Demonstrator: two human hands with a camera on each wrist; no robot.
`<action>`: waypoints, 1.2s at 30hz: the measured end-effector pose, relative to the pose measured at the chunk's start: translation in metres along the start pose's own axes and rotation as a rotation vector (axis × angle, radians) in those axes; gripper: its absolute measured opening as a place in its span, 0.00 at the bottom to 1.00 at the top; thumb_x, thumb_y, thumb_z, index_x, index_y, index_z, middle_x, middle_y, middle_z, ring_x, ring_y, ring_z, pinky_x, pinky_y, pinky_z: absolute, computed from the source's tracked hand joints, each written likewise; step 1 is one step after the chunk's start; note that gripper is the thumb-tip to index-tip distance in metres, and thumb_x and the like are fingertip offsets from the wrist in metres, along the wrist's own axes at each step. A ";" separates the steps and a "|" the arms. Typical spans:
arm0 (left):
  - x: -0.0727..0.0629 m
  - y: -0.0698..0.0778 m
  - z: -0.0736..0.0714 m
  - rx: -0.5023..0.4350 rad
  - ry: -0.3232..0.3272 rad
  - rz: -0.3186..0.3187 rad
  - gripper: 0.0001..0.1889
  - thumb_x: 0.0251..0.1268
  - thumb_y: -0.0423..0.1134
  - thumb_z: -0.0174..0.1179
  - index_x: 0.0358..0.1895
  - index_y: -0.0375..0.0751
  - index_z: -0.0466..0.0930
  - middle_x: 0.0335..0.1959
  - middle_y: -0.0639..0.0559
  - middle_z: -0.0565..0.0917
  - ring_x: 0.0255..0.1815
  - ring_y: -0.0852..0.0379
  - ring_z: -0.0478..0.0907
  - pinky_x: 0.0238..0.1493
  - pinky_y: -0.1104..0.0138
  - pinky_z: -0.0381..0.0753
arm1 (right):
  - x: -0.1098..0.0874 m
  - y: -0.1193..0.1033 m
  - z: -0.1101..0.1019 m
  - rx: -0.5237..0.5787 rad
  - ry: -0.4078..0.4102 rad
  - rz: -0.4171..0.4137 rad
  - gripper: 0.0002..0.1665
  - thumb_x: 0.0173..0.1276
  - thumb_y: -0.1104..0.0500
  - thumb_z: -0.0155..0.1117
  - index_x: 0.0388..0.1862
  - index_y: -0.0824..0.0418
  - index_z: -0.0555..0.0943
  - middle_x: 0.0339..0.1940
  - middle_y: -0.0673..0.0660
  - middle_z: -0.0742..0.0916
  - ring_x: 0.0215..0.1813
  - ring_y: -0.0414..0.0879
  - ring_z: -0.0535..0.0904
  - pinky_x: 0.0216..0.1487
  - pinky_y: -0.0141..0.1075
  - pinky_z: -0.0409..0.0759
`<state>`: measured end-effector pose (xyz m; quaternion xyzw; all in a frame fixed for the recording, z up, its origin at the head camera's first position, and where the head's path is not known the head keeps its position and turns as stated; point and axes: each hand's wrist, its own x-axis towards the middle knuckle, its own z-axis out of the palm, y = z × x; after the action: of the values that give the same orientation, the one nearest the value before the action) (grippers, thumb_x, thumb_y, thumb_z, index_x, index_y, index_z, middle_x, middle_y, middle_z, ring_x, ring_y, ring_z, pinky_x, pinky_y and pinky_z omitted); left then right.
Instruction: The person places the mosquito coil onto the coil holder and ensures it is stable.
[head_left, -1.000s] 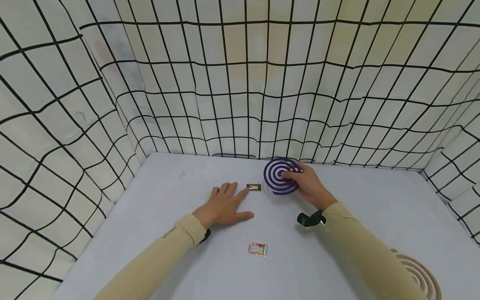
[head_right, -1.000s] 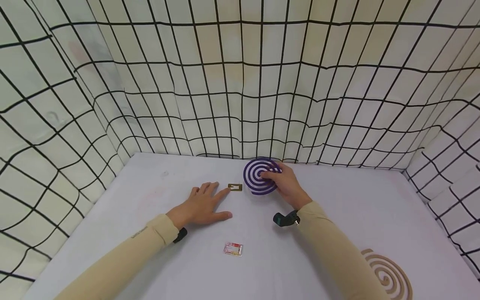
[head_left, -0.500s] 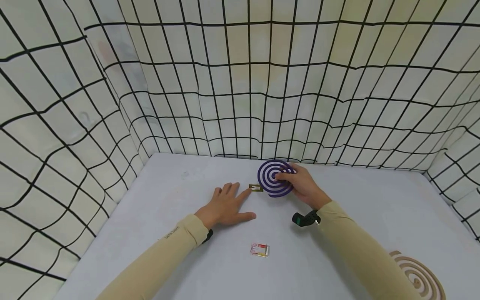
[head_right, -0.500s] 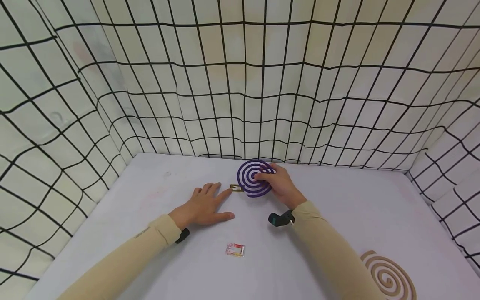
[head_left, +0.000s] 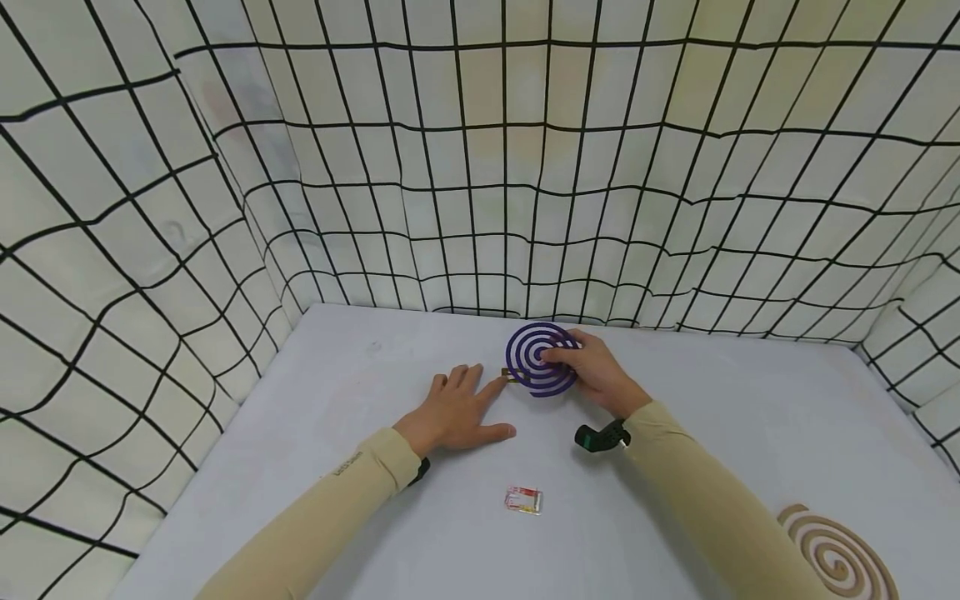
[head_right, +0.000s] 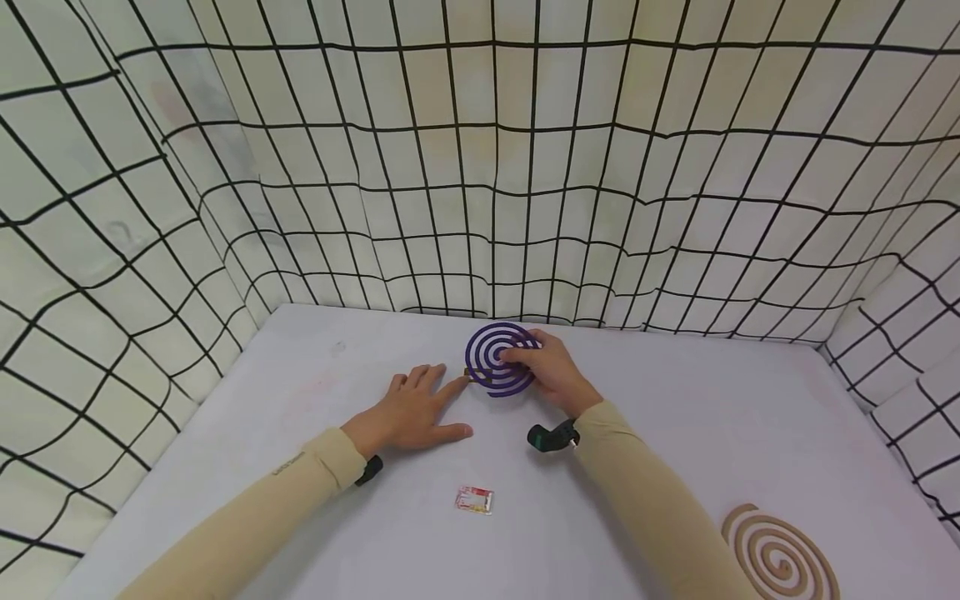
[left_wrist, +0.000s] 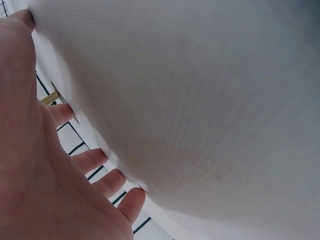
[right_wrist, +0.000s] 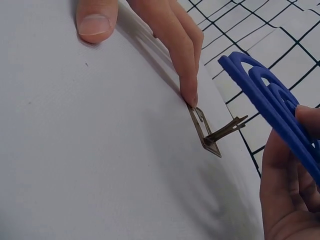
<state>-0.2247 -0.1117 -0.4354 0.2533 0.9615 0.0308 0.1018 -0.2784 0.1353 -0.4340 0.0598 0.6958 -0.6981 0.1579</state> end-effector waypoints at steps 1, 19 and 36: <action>0.000 0.000 0.000 0.002 0.000 0.001 0.46 0.68 0.77 0.47 0.84 0.59 0.54 0.84 0.39 0.56 0.83 0.38 0.54 0.75 0.42 0.60 | 0.001 0.000 0.000 0.001 -0.003 0.002 0.46 0.69 0.62 0.69 0.82 0.61 0.59 0.78 0.65 0.73 0.75 0.57 0.74 0.78 0.50 0.71; -0.001 -0.001 0.000 0.011 0.008 0.009 0.46 0.69 0.77 0.48 0.83 0.56 0.56 0.83 0.38 0.57 0.83 0.37 0.55 0.74 0.43 0.61 | 0.009 0.007 0.011 -0.029 -0.008 0.035 0.49 0.68 0.62 0.70 0.83 0.64 0.57 0.76 0.66 0.75 0.72 0.53 0.76 0.77 0.47 0.72; 0.000 0.000 0.000 0.013 0.002 -0.005 0.46 0.69 0.77 0.48 0.83 0.56 0.57 0.84 0.38 0.57 0.83 0.37 0.54 0.76 0.41 0.60 | 0.010 0.012 0.012 -0.074 0.000 0.031 0.45 0.69 0.62 0.70 0.80 0.65 0.61 0.72 0.67 0.79 0.57 0.44 0.83 0.62 0.34 0.83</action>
<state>-0.2247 -0.1112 -0.4357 0.2518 0.9624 0.0247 0.0993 -0.2828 0.1221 -0.4481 0.0647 0.7201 -0.6694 0.1709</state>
